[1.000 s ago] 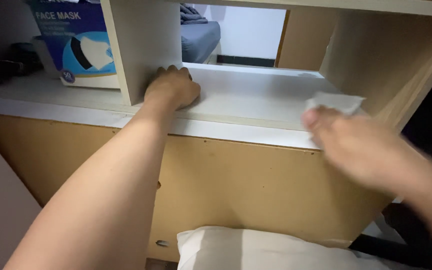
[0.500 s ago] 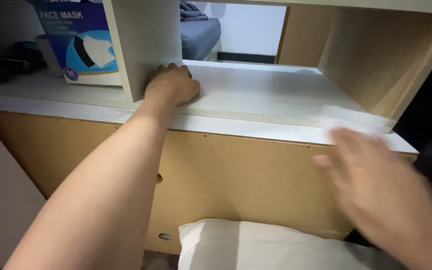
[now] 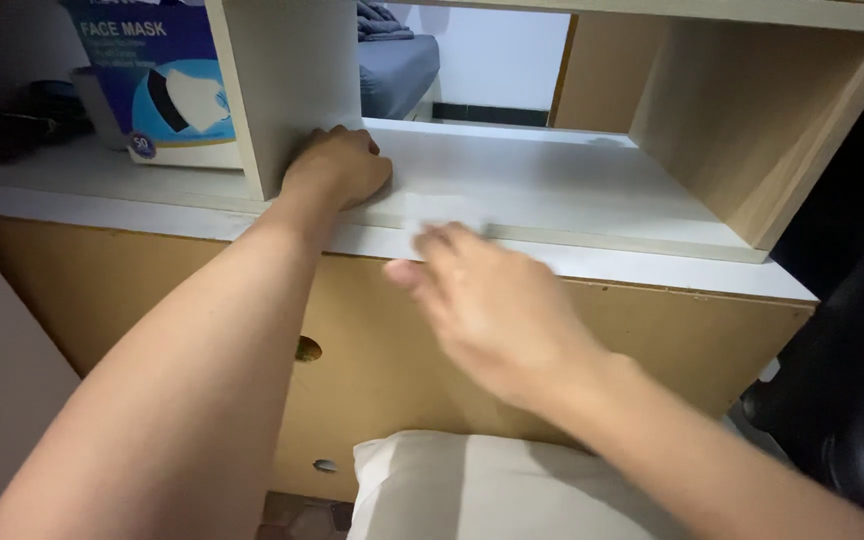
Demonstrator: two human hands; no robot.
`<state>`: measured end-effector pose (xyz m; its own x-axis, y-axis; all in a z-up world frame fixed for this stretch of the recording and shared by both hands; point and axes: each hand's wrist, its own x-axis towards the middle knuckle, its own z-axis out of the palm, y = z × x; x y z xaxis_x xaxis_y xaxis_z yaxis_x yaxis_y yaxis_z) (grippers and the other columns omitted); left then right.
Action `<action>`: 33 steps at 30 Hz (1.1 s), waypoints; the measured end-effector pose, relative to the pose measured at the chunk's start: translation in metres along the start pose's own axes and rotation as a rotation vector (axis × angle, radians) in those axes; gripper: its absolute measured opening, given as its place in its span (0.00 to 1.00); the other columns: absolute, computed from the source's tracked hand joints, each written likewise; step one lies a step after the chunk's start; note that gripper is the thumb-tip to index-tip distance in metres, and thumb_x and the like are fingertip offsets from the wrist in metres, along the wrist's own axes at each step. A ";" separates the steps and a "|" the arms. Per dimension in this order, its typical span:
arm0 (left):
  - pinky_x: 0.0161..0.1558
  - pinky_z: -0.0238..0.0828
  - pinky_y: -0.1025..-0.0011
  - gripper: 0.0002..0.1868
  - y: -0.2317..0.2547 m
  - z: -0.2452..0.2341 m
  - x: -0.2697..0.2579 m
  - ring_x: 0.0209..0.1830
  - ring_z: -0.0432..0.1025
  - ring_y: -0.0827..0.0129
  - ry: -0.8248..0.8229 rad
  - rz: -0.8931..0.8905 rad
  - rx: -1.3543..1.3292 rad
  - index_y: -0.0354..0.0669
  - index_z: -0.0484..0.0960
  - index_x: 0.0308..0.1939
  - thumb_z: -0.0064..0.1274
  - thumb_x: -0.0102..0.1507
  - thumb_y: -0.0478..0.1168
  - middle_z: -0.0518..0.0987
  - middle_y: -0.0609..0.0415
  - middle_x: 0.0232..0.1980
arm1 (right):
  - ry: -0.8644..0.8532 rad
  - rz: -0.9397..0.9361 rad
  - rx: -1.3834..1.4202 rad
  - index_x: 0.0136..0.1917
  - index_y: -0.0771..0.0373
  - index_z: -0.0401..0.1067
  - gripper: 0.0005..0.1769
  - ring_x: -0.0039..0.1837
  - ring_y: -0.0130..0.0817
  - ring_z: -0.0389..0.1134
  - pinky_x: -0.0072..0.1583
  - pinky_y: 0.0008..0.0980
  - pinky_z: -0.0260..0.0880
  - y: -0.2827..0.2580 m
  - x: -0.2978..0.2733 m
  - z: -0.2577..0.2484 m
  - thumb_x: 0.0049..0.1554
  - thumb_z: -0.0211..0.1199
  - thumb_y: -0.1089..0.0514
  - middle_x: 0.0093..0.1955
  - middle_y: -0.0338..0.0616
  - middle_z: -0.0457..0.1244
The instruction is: The person wipes the interior surfaces of a wooden shelf with a white cloth. They clean the bottom, sides, and top edge of the shelf compartment repeatedly.
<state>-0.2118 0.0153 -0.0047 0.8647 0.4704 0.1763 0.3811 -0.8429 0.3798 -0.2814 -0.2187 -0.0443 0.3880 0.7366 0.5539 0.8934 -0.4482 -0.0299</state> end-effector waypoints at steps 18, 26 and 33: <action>0.69 0.60 0.53 0.32 -0.001 0.009 0.013 0.72 0.61 0.44 0.037 0.046 0.046 0.43 0.74 0.68 0.37 0.60 0.43 0.69 0.39 0.71 | 0.057 0.004 0.022 0.47 0.59 0.75 0.30 0.50 0.54 0.69 0.50 0.56 0.64 -0.002 0.002 0.005 0.68 0.36 0.40 0.47 0.48 0.69; 0.65 0.64 0.57 0.28 0.005 -0.002 -0.008 0.69 0.64 0.53 -0.013 -0.027 -0.012 0.48 0.78 0.62 0.34 0.60 0.43 0.72 0.48 0.69 | -0.071 0.574 -0.188 0.63 0.53 0.73 0.32 0.61 0.53 0.69 0.59 0.57 0.65 0.069 -0.069 -0.055 0.67 0.34 0.36 0.60 0.44 0.68; 0.66 0.61 0.52 0.32 0.007 0.006 0.005 0.69 0.61 0.45 0.029 0.032 0.057 0.38 0.68 0.70 0.31 0.63 0.44 0.68 0.39 0.70 | -0.080 0.587 -0.664 0.48 0.55 0.79 0.37 0.52 0.55 0.75 0.50 0.54 0.75 0.074 -0.067 -0.044 0.71 0.34 0.33 0.53 0.46 0.71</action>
<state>-0.2027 0.0101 -0.0071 0.8675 0.4492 0.2139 0.3718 -0.8710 0.3212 -0.2515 -0.3233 -0.0464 0.7789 0.3175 0.5408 0.2395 -0.9476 0.2114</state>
